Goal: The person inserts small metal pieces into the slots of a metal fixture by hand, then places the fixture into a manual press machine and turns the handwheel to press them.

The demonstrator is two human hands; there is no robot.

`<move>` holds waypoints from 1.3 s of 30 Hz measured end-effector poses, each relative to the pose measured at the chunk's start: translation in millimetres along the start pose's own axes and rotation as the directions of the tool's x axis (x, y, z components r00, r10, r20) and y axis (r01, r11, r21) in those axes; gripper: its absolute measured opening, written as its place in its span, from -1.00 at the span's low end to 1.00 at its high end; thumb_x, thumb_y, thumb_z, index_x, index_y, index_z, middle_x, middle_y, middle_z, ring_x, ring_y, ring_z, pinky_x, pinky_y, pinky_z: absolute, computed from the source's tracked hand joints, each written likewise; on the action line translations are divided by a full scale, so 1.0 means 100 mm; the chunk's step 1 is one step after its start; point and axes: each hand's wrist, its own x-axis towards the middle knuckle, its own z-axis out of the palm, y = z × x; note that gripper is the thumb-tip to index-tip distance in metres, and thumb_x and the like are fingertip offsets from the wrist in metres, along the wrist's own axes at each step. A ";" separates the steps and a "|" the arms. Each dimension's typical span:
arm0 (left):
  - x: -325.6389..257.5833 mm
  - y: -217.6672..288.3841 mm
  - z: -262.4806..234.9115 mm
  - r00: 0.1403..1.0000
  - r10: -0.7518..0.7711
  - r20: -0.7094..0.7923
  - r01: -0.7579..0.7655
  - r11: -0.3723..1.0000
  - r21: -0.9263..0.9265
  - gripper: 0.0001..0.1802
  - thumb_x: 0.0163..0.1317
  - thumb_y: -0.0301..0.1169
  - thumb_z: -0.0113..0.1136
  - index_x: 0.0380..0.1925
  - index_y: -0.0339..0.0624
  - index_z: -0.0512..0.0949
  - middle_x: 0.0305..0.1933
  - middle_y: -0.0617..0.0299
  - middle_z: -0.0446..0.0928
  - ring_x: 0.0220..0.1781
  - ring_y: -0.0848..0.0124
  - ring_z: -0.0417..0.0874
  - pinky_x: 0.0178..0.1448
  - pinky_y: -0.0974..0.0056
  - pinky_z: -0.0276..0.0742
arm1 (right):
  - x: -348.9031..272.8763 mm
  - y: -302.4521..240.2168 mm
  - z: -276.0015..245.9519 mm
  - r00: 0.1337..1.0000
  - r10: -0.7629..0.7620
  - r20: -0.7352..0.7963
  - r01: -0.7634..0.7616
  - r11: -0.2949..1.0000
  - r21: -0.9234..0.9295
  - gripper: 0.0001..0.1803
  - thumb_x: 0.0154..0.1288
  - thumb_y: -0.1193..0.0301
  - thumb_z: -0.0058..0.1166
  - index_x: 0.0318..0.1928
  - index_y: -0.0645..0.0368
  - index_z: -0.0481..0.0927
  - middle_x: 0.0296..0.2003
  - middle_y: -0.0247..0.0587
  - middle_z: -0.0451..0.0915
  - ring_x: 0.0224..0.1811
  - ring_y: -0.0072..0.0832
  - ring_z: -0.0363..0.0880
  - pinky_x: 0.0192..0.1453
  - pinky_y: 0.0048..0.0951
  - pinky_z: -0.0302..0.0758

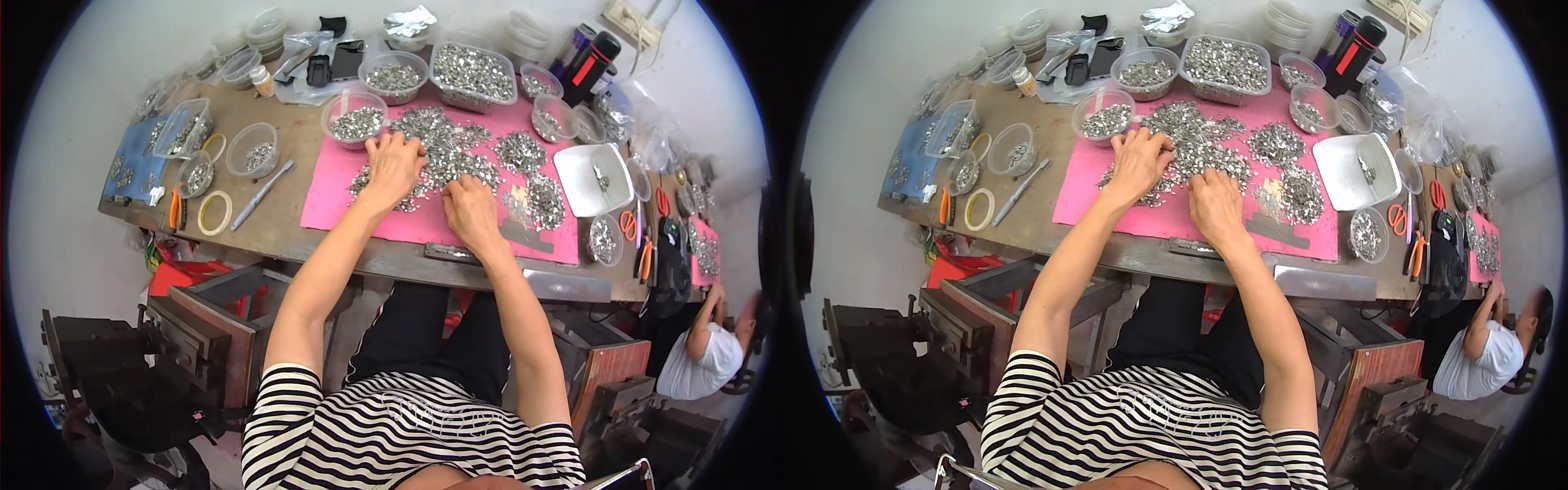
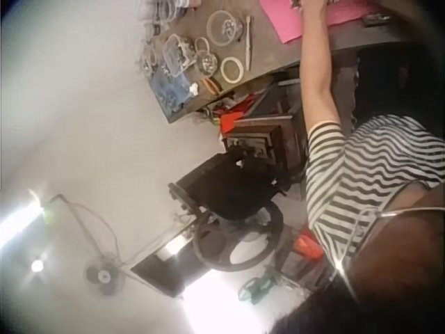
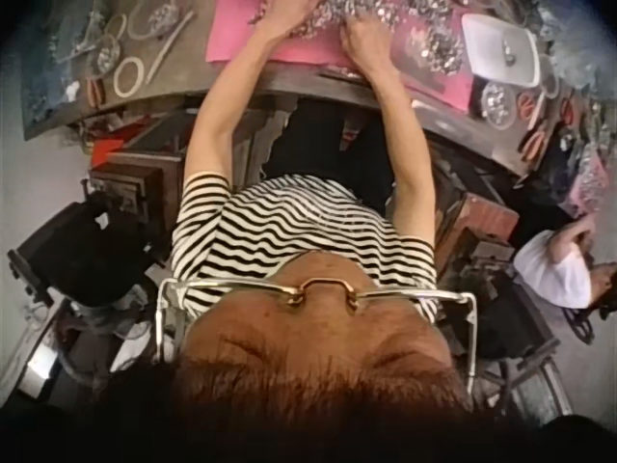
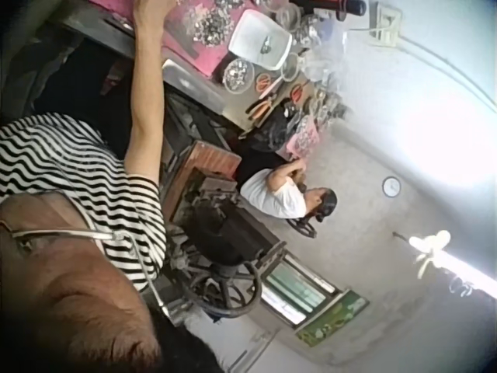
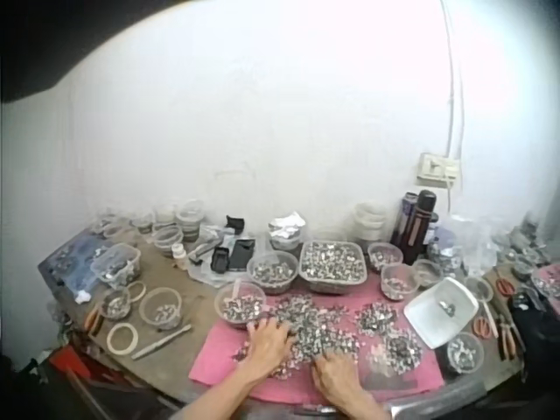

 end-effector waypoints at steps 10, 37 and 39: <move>-0.13 0.14 -0.17 0.987 0.156 -0.045 -0.162 0.938 -0.307 -0.93 0.23 -0.44 0.34 -0.31 -0.14 0.64 -0.34 0.17 0.58 -0.18 0.14 0.60 0.00 0.06 0.36 | -0.33 0.21 -0.68 0.989 0.138 0.048 -0.146 0.952 0.271 -0.90 0.24 0.51 0.26 -0.33 0.26 0.60 -0.38 -0.05 0.58 -0.26 -0.03 0.60 -0.10 -0.04 0.47; -0.75 0.52 -0.31 0.997 0.070 -0.025 -0.074 0.963 -0.260 -0.89 0.19 -0.30 0.45 -0.33 0.00 0.72 -0.32 0.34 0.56 -0.13 0.29 0.54 0.18 0.07 0.24 | -0.92 -0.04 -0.73 0.965 0.254 0.069 -0.247 0.783 0.571 -0.91 0.31 0.58 0.25 -0.19 0.29 0.65 -0.28 -0.11 0.66 -0.27 -0.21 0.62 -0.15 -0.28 0.51; -0.77 0.52 -0.34 0.997 0.066 -0.034 -0.072 0.963 -0.260 -0.89 0.19 -0.30 0.45 -0.33 0.00 0.72 -0.32 0.34 0.56 -0.13 0.29 0.54 0.18 0.07 0.24 | -0.94 -0.05 -0.72 0.973 0.229 0.044 -0.216 0.815 0.537 -0.91 0.30 0.59 0.25 -0.19 0.28 0.64 -0.28 -0.12 0.66 -0.24 -0.19 0.62 -0.11 -0.27 0.50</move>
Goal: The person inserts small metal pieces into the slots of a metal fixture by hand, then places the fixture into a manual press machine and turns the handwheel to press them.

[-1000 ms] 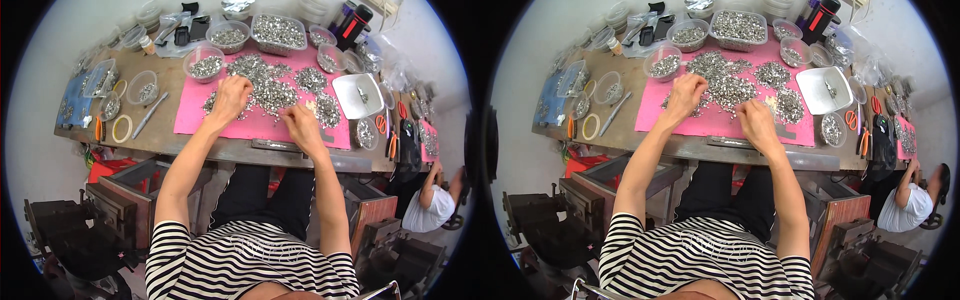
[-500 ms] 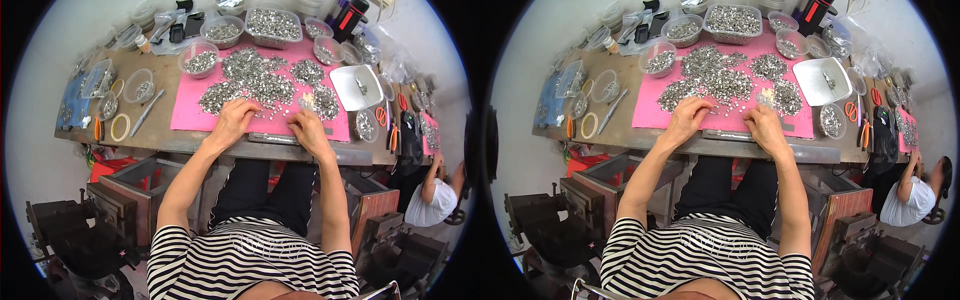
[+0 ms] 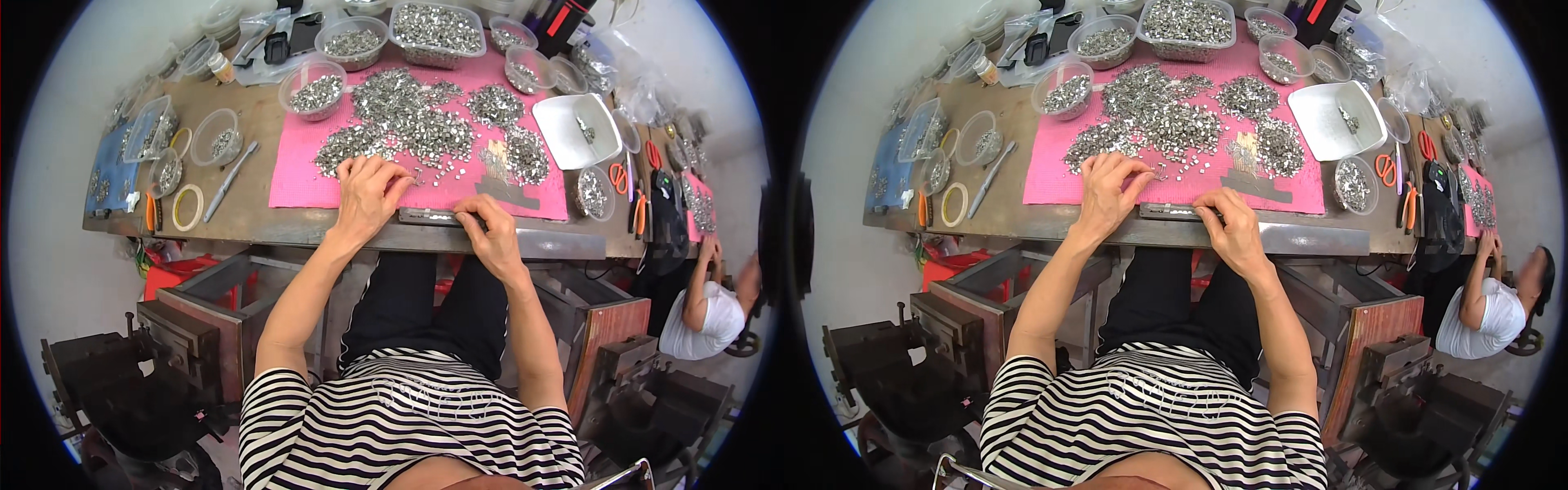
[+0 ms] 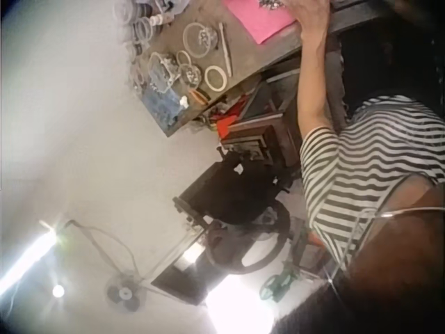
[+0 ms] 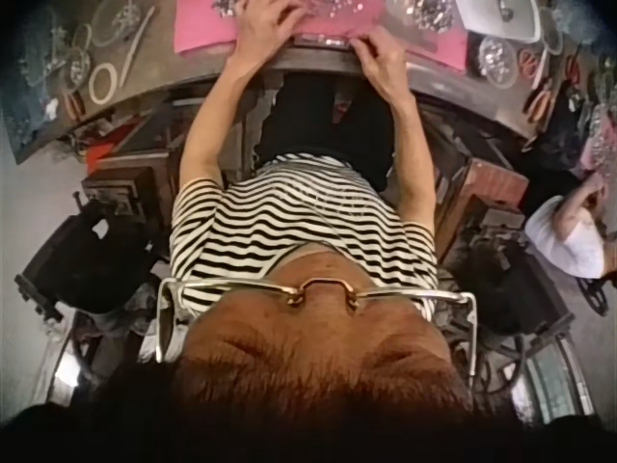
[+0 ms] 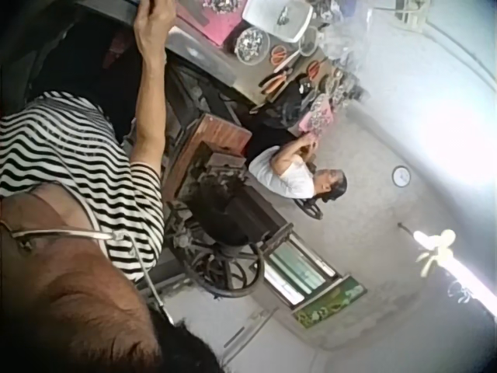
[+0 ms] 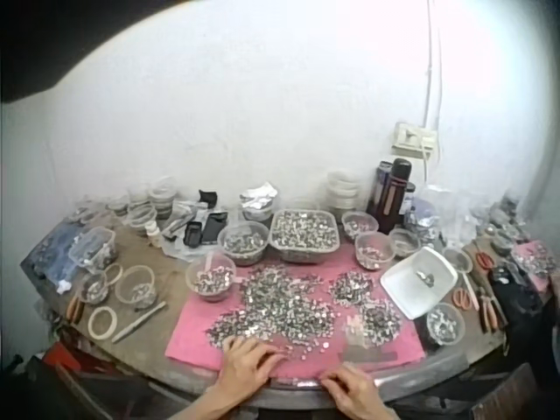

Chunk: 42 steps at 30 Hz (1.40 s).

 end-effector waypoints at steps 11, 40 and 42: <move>-0.14 -0.04 -0.14 0.999 -0.031 -0.029 0.033 0.998 0.053 -0.92 0.16 -0.41 0.44 -0.37 -0.04 0.69 -0.30 0.34 0.57 -0.13 0.29 0.53 0.17 0.07 0.24 | -0.05 0.02 0.10 0.959 -0.273 -0.074 0.242 0.927 -0.286 -0.86 0.22 0.58 0.32 -0.20 0.20 0.67 -0.26 -0.19 0.67 -0.19 -0.20 0.63 -0.06 -0.23 0.48; -0.15 -0.02 -0.29 0.996 0.036 0.085 -0.048 0.989 0.137 -0.91 0.22 -0.41 0.41 -0.31 -0.09 0.69 -0.26 0.29 0.55 -0.08 0.28 0.56 0.28 0.02 0.24 | 0.64 0.14 0.36 0.966 -0.241 0.092 0.258 0.901 -0.349 -0.88 0.20 0.45 0.35 -0.39 0.19 0.66 -0.43 -0.18 0.57 -0.37 -0.19 0.58 -0.22 -0.17 0.43; -0.15 0.00 -0.28 0.995 0.024 0.092 -0.035 0.992 0.122 -0.91 0.24 -0.42 0.39 -0.30 -0.11 0.67 -0.26 0.28 0.55 -0.10 0.27 0.56 0.28 0.04 0.26 | 0.61 0.06 0.20 0.983 -0.063 0.174 0.117 0.940 -0.319 -0.91 0.23 0.46 0.28 -0.35 0.19 0.63 -0.39 -0.17 0.58 -0.21 -0.17 0.59 -0.02 -0.14 0.40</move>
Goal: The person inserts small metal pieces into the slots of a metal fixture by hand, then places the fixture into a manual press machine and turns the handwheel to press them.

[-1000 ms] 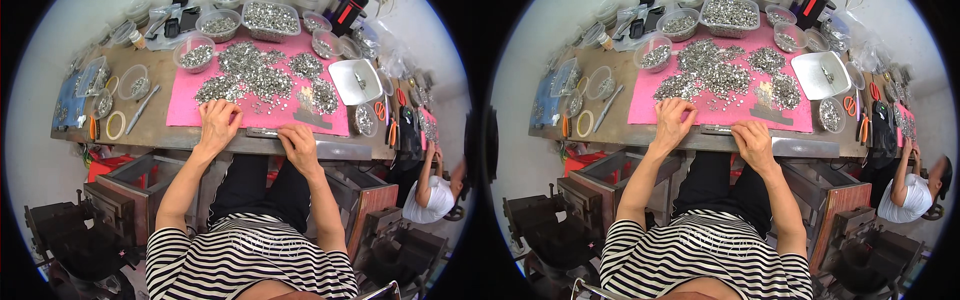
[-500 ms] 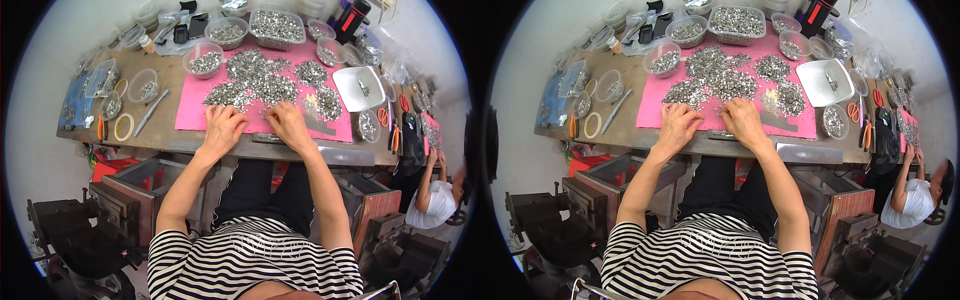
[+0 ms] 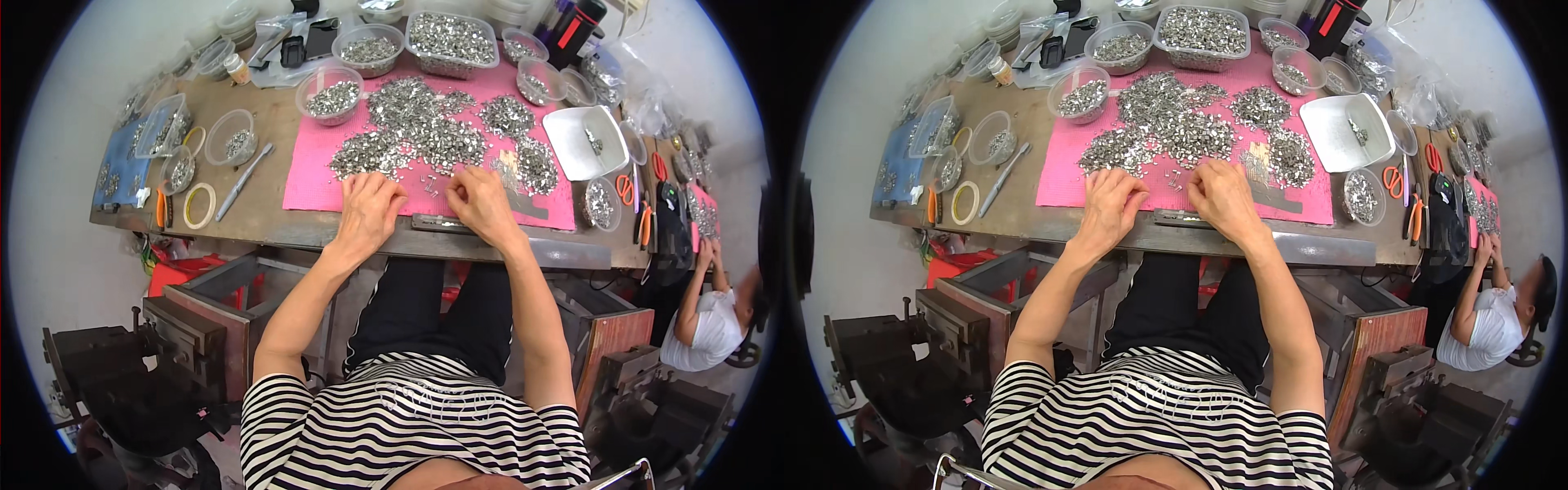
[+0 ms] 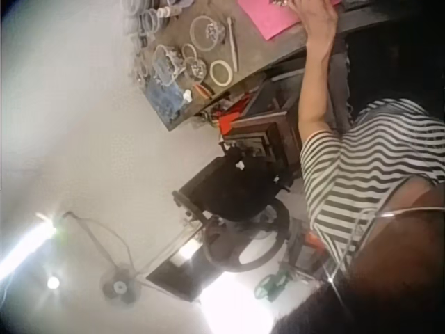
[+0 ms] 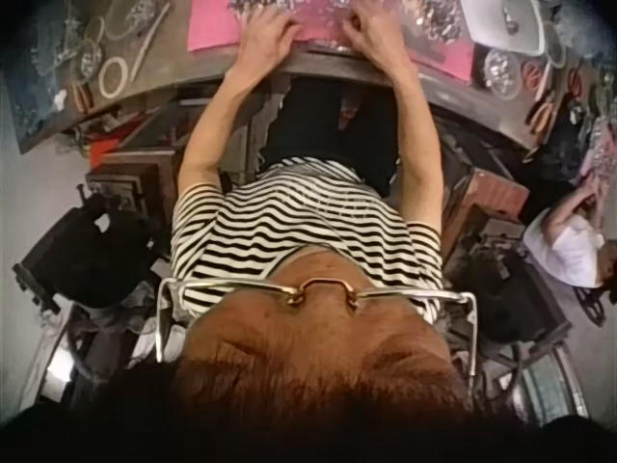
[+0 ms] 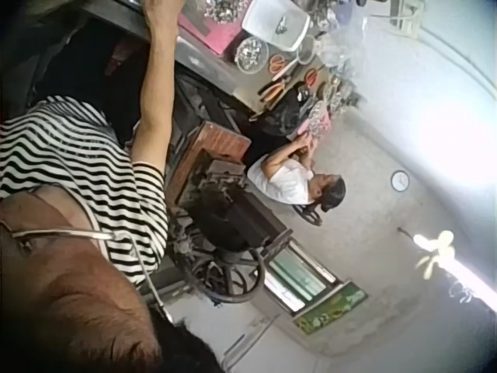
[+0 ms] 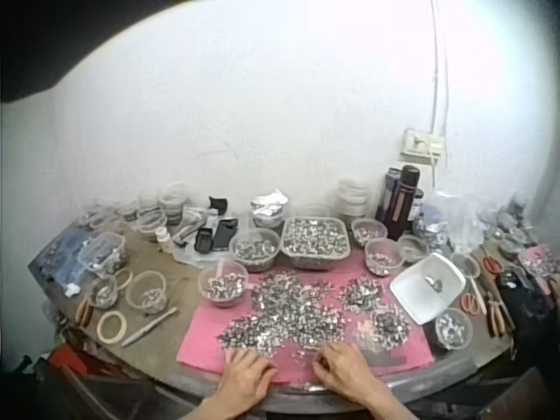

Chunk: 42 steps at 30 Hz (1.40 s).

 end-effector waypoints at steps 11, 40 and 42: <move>0.04 0.23 0.12 0.953 -0.302 -0.004 0.246 0.784 -0.570 -0.92 0.38 -0.58 0.18 -0.18 -0.32 0.52 -0.27 0.05 0.57 -0.23 0.17 0.61 -0.10 0.15 0.53 | 0.03 0.08 0.19 0.967 -0.239 -0.084 0.229 0.966 -0.118 -0.90 0.21 0.45 0.32 -0.34 0.19 0.66 -0.41 -0.17 0.56 -0.30 -0.18 0.58 -0.17 -0.14 0.44; 0.03 0.78 0.49 0.984 0.170 -0.053 -0.177 0.964 -0.198 -0.85 0.18 -0.55 0.36 -0.27 -0.21 0.58 -0.24 0.14 0.60 -0.14 0.11 0.63 0.24 -0.05 0.54 | -0.29 0.38 -0.28 0.995 -0.082 -0.049 0.082 0.997 -0.001 -0.87 0.26 0.54 0.29 -0.18 0.17 0.75 -0.39 -0.10 0.56 -0.33 -0.13 0.59 -0.22 -0.15 0.50; 0.00 0.76 0.51 0.988 0.146 -0.040 -0.151 0.969 -0.197 -0.84 0.18 -0.52 0.37 -0.25 -0.20 0.61 -0.22 0.17 0.62 -0.11 0.13 0.64 0.32 -0.09 0.51 | -0.26 0.37 -0.33 1.000 0.024 -0.006 -0.023 0.992 0.127 -0.88 0.27 0.53 0.28 -0.18 0.18 0.75 -0.39 -0.07 0.55 -0.33 -0.11 0.59 -0.21 -0.14 0.50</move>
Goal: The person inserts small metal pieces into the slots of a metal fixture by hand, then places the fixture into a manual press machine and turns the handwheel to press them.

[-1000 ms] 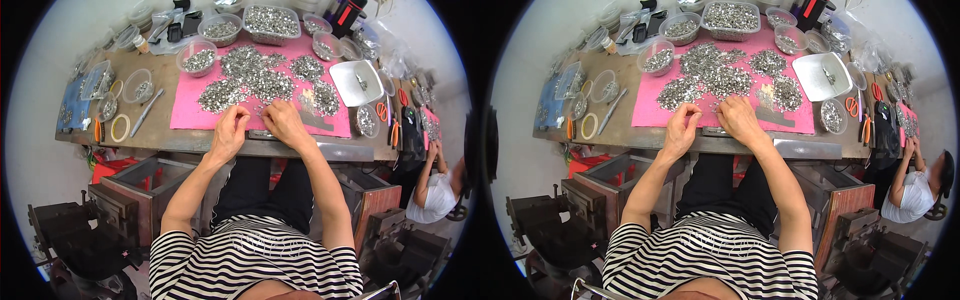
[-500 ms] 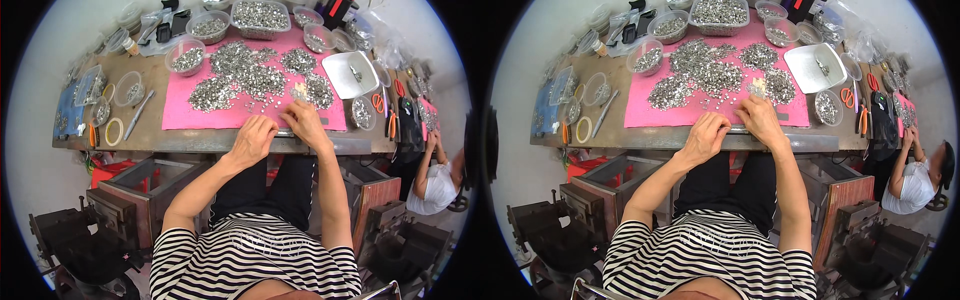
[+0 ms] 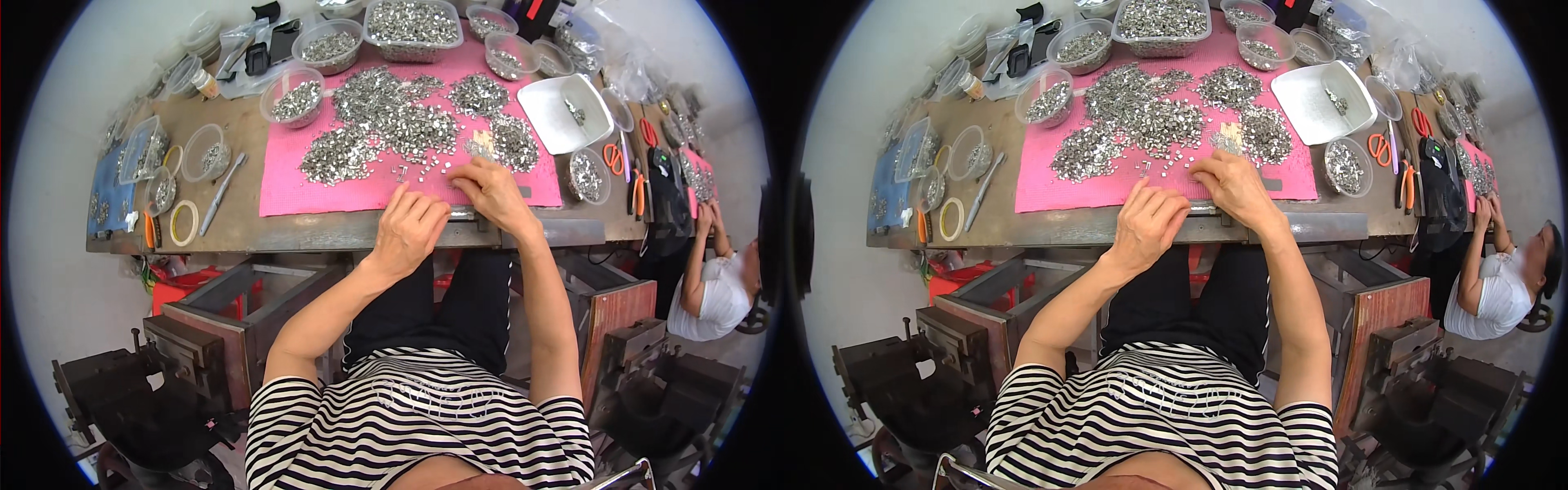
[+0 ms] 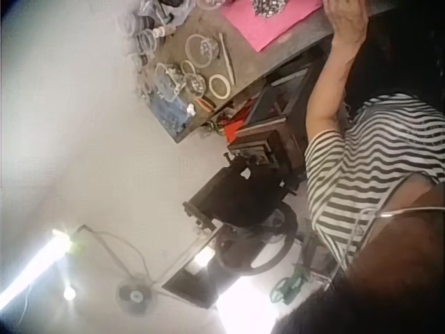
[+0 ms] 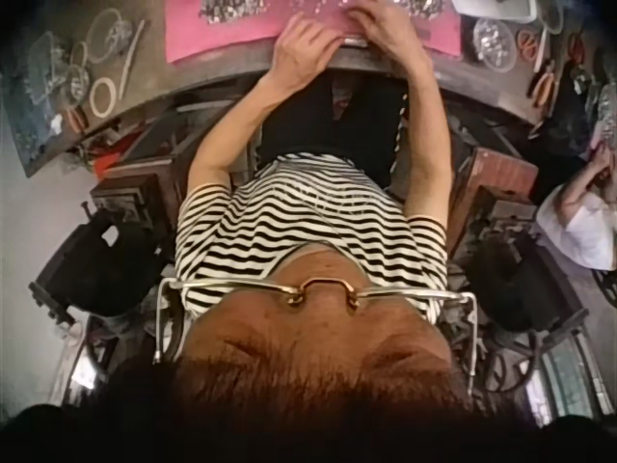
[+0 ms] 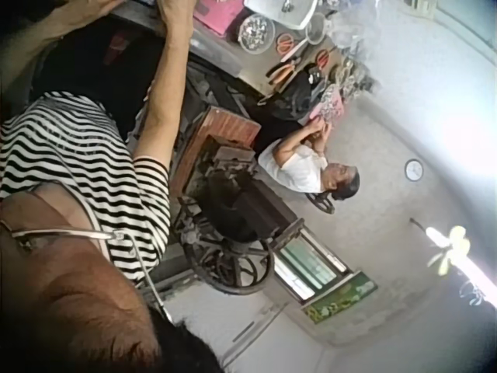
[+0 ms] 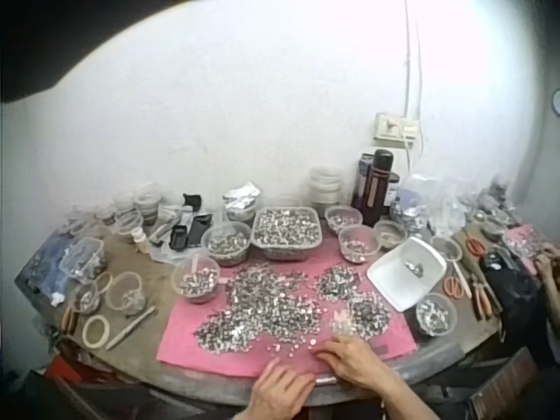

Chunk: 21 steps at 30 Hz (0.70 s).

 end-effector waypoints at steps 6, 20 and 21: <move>-0.13 0.00 -0.07 0.999 0.041 -0.024 -0.040 0.999 0.034 -0.65 0.19 -0.42 0.43 0.01 -0.09 0.69 0.02 0.24 0.68 0.08 0.19 0.63 0.51 -0.19 0.27 | -0.05 0.01 0.09 0.992 -0.105 -0.064 0.095 0.985 -0.146 -0.90 0.26 0.49 0.31 -0.25 0.24 0.68 -0.37 -0.05 0.56 -0.33 -0.08 0.60 -0.23 -0.12 0.51; -0.26 -0.13 -0.01 0.990 -0.051 -0.135 0.033 0.990 -0.136 -0.60 0.21 -0.55 0.38 0.08 -0.16 0.63 0.04 0.13 0.62 0.09 0.14 0.67 0.48 -0.18 0.37 | 0.04 0.01 0.09 0.988 -0.143 0.053 0.147 0.986 -0.077 -0.89 0.26 0.50 0.32 -0.25 0.27 0.67 -0.35 -0.11 0.57 -0.31 -0.17 0.65 -0.22 -0.21 0.56; -0.26 -0.12 0.00 0.988 -0.058 -0.141 0.037 0.989 -0.145 -0.60 0.22 -0.56 0.38 0.09 -0.17 0.62 0.04 0.12 0.63 0.08 0.14 0.67 0.48 -0.17 0.37 | 0.04 0.02 0.10 0.979 -0.199 0.047 0.204 0.967 -0.151 -0.90 0.28 0.52 0.30 -0.23 0.27 0.66 -0.35 -0.10 0.57 -0.30 -0.19 0.66 -0.22 -0.22 0.55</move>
